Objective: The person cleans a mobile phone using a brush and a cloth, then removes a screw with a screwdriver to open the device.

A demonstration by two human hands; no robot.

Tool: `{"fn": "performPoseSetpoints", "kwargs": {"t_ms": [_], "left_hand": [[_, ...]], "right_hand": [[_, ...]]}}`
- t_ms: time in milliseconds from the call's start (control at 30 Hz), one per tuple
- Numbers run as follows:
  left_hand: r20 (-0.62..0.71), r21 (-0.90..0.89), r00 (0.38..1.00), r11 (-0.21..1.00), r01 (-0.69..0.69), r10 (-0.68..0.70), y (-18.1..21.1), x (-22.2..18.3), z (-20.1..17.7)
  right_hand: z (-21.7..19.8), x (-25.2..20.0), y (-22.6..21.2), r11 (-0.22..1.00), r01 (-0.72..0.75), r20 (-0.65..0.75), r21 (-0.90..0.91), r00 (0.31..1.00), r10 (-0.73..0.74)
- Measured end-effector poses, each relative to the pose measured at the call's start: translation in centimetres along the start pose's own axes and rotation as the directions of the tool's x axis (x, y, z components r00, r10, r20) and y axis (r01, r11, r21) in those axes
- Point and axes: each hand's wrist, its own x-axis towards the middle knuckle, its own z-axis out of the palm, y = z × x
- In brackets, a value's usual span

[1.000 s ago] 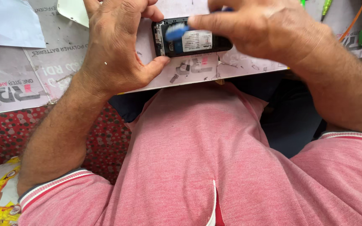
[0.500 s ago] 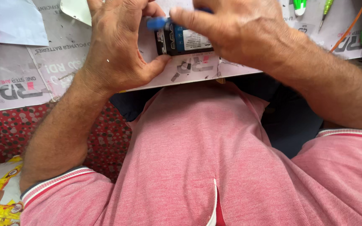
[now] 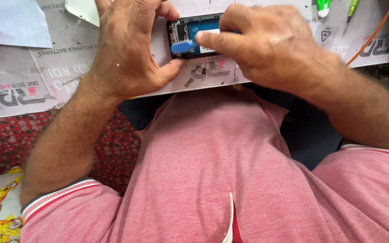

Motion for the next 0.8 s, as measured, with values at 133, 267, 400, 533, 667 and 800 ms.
{"fn": "performPoseSetpoints", "kwargs": {"t_ms": [133, 267, 400, 533, 667, 800], "left_hand": [[-0.003, 0.002, 1.000, 1.000, -0.011, 0.011, -0.1, 0.0, 0.0], [-0.002, -0.003, 0.999, 0.999, -0.042, 0.042, -0.5, -0.2, 0.2], [0.011, 0.006, 0.999, 0.999, -0.048, 0.048, -0.7, -0.4, 0.2], [0.039, 0.014, 0.999, 1.000, -0.009, 0.009, -0.7, -0.5, 0.3], [0.033, 0.003, 0.999, 1.000, -0.013, 0.013, -0.5, -0.1, 0.0], [0.007, -0.018, 0.999, 0.999, -0.035, 0.035, -0.2, 0.2, -0.1]], "right_hand": [[0.5, -1.1, -0.2, 0.998, -0.001, -0.010, -0.055, 1.000, 0.000], [1.1, -3.0, -0.2, 0.999, -0.015, -0.096, -0.051, 0.995, 0.010], [0.1, -4.3, -1.0, 0.986, -0.109, -0.060, -0.124, 0.993, 0.102], [-1.2, -4.7, -1.6, 0.965, -0.247, -0.072, -0.086, 0.968, 0.241], [1.5, -5.0, -1.6, 0.983, -0.183, -0.111, -0.021, 0.977, 0.180], [4.9, -4.6, -0.7, 0.987, -0.149, -0.180, -0.057, 0.974, 0.136]]}}
